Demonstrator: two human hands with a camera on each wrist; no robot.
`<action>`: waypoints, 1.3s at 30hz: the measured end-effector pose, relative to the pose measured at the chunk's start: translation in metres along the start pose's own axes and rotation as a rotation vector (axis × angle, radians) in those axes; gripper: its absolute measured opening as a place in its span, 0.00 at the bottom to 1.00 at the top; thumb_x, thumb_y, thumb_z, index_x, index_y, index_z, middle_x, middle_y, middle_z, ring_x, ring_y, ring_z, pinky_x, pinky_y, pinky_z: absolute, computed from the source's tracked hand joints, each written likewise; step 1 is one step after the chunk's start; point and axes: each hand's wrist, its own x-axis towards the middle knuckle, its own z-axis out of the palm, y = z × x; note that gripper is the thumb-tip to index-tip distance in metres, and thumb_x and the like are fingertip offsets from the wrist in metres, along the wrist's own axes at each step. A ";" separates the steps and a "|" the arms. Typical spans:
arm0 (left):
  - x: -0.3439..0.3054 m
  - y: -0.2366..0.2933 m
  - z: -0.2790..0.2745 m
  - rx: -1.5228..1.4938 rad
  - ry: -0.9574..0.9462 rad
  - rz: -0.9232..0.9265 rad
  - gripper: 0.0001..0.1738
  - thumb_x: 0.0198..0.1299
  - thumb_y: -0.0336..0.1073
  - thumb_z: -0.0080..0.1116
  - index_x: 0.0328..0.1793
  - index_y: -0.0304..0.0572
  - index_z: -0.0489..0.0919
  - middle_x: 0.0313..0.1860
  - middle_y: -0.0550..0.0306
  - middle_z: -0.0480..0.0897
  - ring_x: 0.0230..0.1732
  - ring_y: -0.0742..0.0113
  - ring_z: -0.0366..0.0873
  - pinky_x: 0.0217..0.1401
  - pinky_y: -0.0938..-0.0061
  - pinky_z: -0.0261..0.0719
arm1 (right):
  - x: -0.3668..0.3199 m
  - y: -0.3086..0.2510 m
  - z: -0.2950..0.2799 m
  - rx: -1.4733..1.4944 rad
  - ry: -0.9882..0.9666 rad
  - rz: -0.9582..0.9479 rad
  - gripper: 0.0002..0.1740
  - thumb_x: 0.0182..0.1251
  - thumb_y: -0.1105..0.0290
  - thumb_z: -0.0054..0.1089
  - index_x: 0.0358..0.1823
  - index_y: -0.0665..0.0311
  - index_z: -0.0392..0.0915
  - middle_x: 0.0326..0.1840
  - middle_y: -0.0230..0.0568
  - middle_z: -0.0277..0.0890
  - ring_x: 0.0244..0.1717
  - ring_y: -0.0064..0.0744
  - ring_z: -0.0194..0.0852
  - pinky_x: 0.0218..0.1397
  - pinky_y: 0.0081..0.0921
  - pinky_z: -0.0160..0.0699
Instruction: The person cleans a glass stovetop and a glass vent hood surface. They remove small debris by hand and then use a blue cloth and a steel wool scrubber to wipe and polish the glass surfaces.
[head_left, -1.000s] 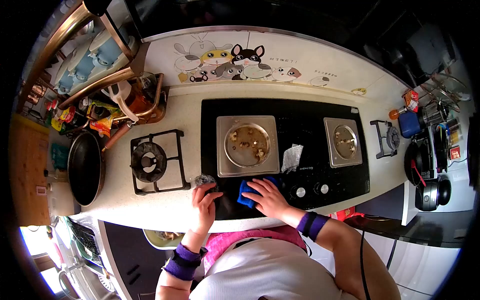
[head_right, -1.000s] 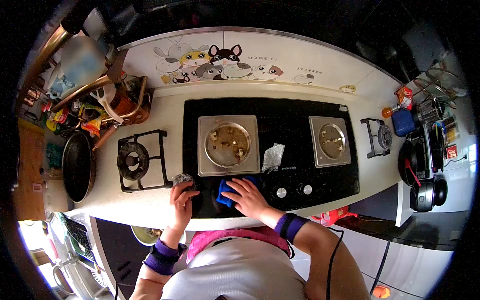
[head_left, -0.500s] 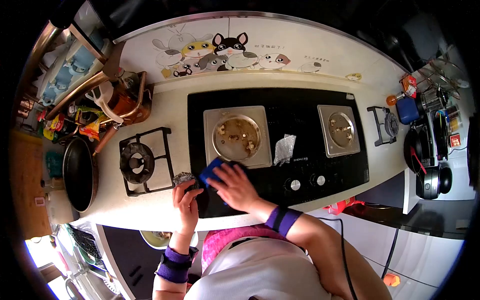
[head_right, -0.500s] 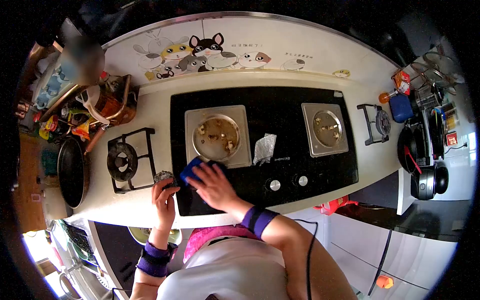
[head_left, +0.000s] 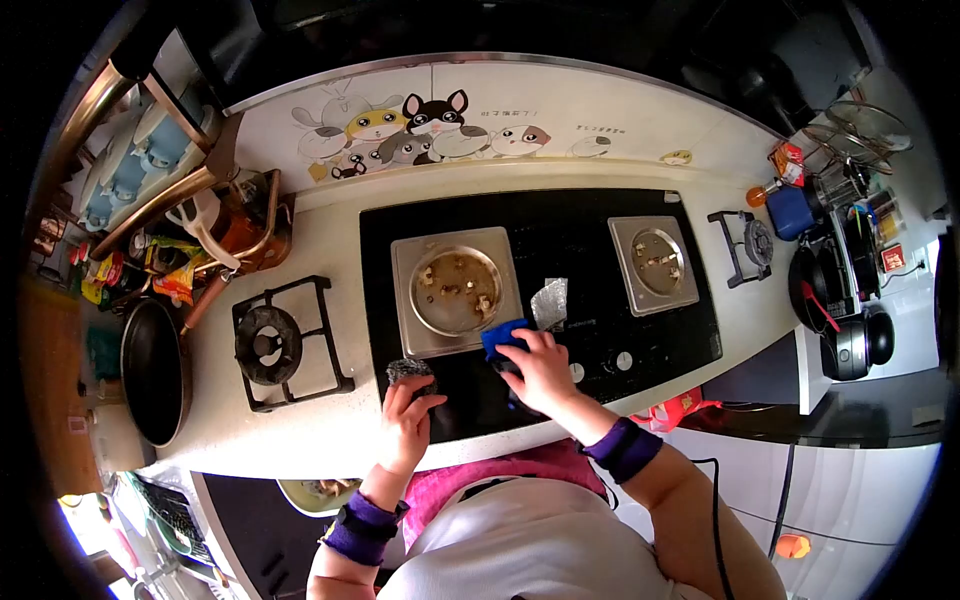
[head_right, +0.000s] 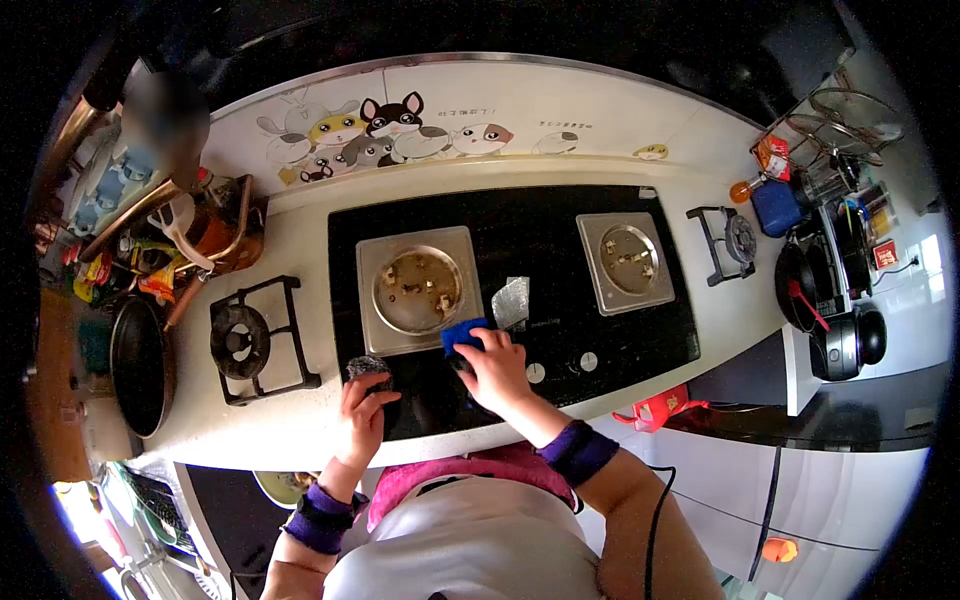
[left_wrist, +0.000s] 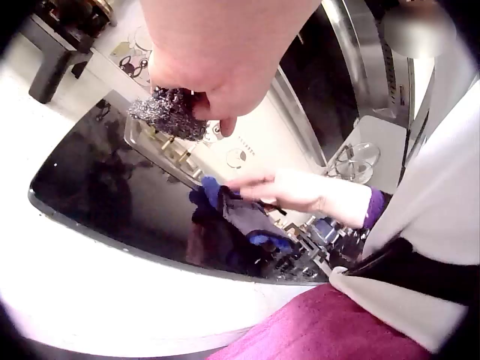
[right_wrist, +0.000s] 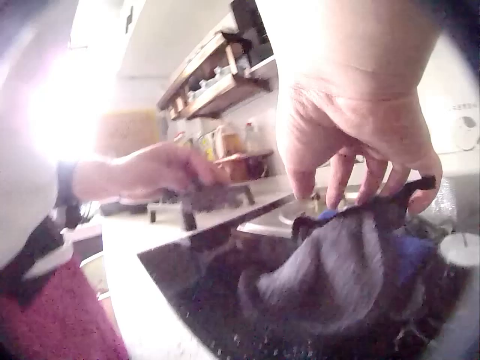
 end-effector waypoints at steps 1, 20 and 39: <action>0.003 0.000 0.003 -0.015 -0.004 0.015 0.20 0.43 0.15 0.56 0.41 0.42 0.87 0.54 0.50 0.82 0.58 0.47 0.78 0.61 0.58 0.79 | 0.010 0.002 -0.015 0.093 -0.027 -0.004 0.22 0.63 0.64 0.69 0.60 0.52 0.81 0.62 0.44 0.74 0.63 0.47 0.71 0.59 0.44 0.75; 0.055 0.015 0.056 -1.614 0.063 -1.125 0.21 0.77 0.44 0.44 0.70 0.47 0.73 0.65 0.56 0.79 0.65 0.59 0.77 0.67 0.60 0.76 | 0.018 -0.031 -0.025 0.652 0.105 0.034 0.23 0.64 0.70 0.70 0.60 0.63 0.78 0.58 0.43 0.79 0.55 0.36 0.80 0.58 0.32 0.80; 0.008 -0.015 0.024 -1.390 0.180 -1.007 0.22 0.68 0.28 0.57 0.67 0.46 0.73 0.54 0.57 0.82 0.54 0.62 0.83 0.54 0.63 0.85 | 0.031 0.033 -0.014 0.442 -0.120 0.144 0.22 0.54 0.80 0.60 0.52 0.59 0.83 0.49 0.42 0.80 0.51 0.44 0.79 0.59 0.34 0.78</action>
